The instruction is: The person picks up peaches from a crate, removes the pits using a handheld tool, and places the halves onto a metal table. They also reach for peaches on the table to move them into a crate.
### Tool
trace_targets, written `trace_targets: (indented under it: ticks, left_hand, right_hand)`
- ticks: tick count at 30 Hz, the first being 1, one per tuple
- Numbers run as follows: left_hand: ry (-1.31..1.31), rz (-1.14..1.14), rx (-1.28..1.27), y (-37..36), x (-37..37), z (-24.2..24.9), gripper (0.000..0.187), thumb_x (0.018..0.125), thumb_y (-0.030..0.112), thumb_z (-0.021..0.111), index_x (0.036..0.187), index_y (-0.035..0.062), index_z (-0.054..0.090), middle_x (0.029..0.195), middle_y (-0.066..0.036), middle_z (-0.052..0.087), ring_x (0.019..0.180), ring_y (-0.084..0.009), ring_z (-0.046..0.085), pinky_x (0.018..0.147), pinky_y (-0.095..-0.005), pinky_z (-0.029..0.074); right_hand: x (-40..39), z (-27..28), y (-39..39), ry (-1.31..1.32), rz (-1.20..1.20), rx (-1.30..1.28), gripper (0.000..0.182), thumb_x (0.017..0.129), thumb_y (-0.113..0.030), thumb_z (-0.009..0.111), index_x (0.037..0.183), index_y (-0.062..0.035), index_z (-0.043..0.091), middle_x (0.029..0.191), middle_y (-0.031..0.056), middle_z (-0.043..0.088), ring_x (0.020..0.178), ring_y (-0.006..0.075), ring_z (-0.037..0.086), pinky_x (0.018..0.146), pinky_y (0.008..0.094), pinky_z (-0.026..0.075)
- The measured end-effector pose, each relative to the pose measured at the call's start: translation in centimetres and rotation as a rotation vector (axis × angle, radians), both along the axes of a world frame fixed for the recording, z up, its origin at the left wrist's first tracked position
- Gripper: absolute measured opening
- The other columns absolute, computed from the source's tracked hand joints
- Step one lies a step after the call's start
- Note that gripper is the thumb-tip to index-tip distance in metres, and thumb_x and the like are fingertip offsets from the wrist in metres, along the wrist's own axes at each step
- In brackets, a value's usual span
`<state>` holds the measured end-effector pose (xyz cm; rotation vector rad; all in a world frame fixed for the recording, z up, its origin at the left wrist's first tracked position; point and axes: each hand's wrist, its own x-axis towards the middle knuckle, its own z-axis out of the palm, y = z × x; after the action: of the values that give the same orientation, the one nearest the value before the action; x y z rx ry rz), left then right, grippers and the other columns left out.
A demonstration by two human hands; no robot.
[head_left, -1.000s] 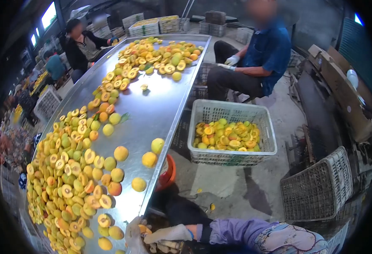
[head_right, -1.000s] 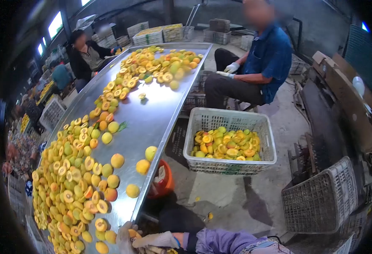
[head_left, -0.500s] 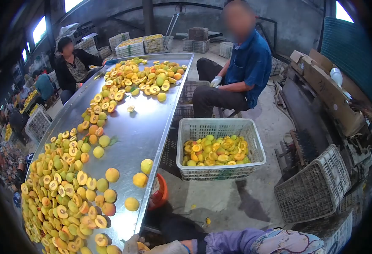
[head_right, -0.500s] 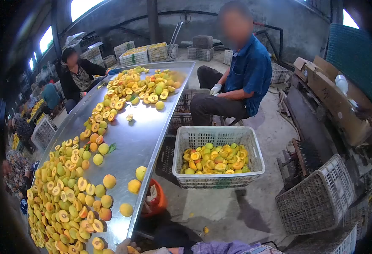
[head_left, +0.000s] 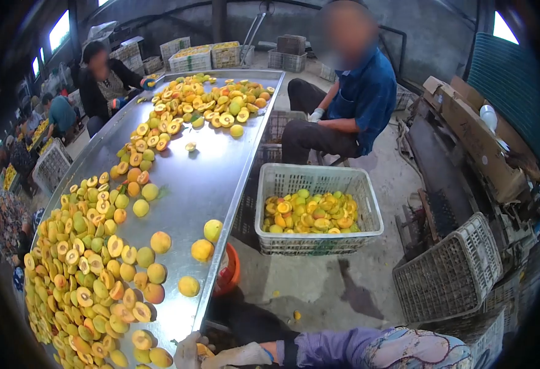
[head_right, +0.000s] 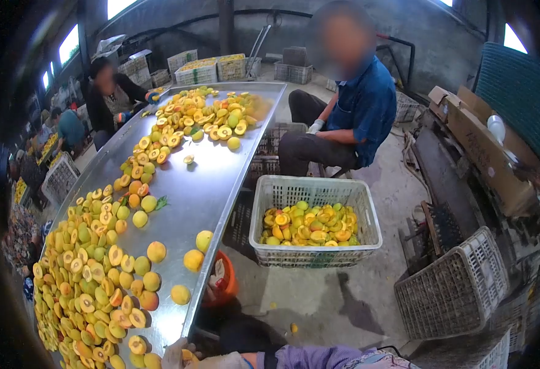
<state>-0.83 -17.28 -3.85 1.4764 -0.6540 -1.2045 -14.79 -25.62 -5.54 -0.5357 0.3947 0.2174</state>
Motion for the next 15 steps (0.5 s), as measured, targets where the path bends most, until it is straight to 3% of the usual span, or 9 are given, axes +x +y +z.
trace_targets:
  ticks: [4,8,10,11,13,14,15]
  left_hand:
    - [0.05,0.009,0.03,0.2,0.5,-0.7,0.051,0.1,0.037,0.043,0.129,-0.0036,0.054,0.111,-0.016,0.063,0.094,-0.0228,0.062,0.082,-0.033,0.052]
    - [-0.081,-0.067,0.019,-0.1,0.5,0.6,0.05,0.1,0.036,0.044,0.129,-0.003,0.054,0.111,-0.016,0.063,0.093,-0.0227,0.062,0.084,-0.0339,0.052]
    - [-0.035,-0.033,0.04,0.0,0.4,0.5,0.049,0.1,0.035,0.044,0.129,-0.0028,0.054,0.112,-0.015,0.063,0.094,-0.0224,0.062,0.084,-0.0339,0.052]
    - [0.011,-0.006,0.057,-0.2,0.3,0.3,0.049,0.1,0.035,0.043,0.13,-0.0026,0.054,0.112,-0.015,0.063,0.094,-0.0222,0.062,0.084,-0.034,0.051]
    - [0.041,-0.011,0.056,-0.2,0.5,-0.1,0.048,0.1,0.034,0.043,0.129,-0.0025,0.054,0.112,-0.015,0.063,0.094,-0.0222,0.062,0.085,-0.0343,0.052]
    - [0.068,-0.003,0.06,-0.1,0.5,-0.3,0.047,0.101,0.034,0.043,0.129,-0.0024,0.054,0.113,-0.015,0.063,0.095,-0.0222,0.062,0.085,-0.0346,0.052]
    - [0.072,-0.008,0.056,-0.1,0.3,-0.1,0.047,0.101,0.034,0.043,0.129,-0.0024,0.054,0.113,-0.015,0.063,0.095,-0.0222,0.062,0.085,-0.0346,0.052]
  right_hand:
    - [0.8,-2.1,0.6,0.018,0.047,0.025,0.032,0.094,-0.036,0.06,0.081,-0.0067,0.066,0.054,0.0034,0.059,0.039,0.0115,0.05,0.036,0.0246,0.038]
    - [1.1,-2.8,0.8,0.03,0.065,0.008,0.035,0.094,-0.039,0.059,0.079,-0.0077,0.065,0.049,0.0031,0.055,0.036,0.0126,0.047,0.033,0.026,0.035]
    - [1.9,-5.9,0.9,-0.059,0.057,0.059,0.03,0.097,-0.039,0.058,0.105,-0.0096,0.061,0.083,-0.0037,0.065,0.068,0.0027,0.058,0.058,0.0159,0.046]
    - [2.0,-6.6,0.9,-0.056,0.052,0.053,0.03,0.097,-0.039,0.058,0.105,-0.0096,0.061,0.083,-0.0037,0.065,0.068,0.0027,0.058,0.058,0.0159,0.046]
    - [1.9,-6.5,0.7,-0.131,0.097,0.09,0.034,0.097,-0.039,0.056,0.113,-0.0094,0.058,0.091,-0.0027,0.064,0.082,0.0023,0.057,0.071,0.0174,0.047]
    - [1.7,-6.2,1.1,-0.126,0.091,0.089,0.034,0.097,-0.039,0.056,0.113,-0.0094,0.058,0.091,-0.0027,0.064,0.082,0.0023,0.057,0.071,0.0174,0.047]
    - [1.4,-4.4,1.4,-0.005,0.041,0.009,0.031,0.096,-0.04,0.058,0.095,-0.0088,0.061,0.07,0.0004,0.059,0.058,0.0081,0.051,0.051,0.0223,0.04]
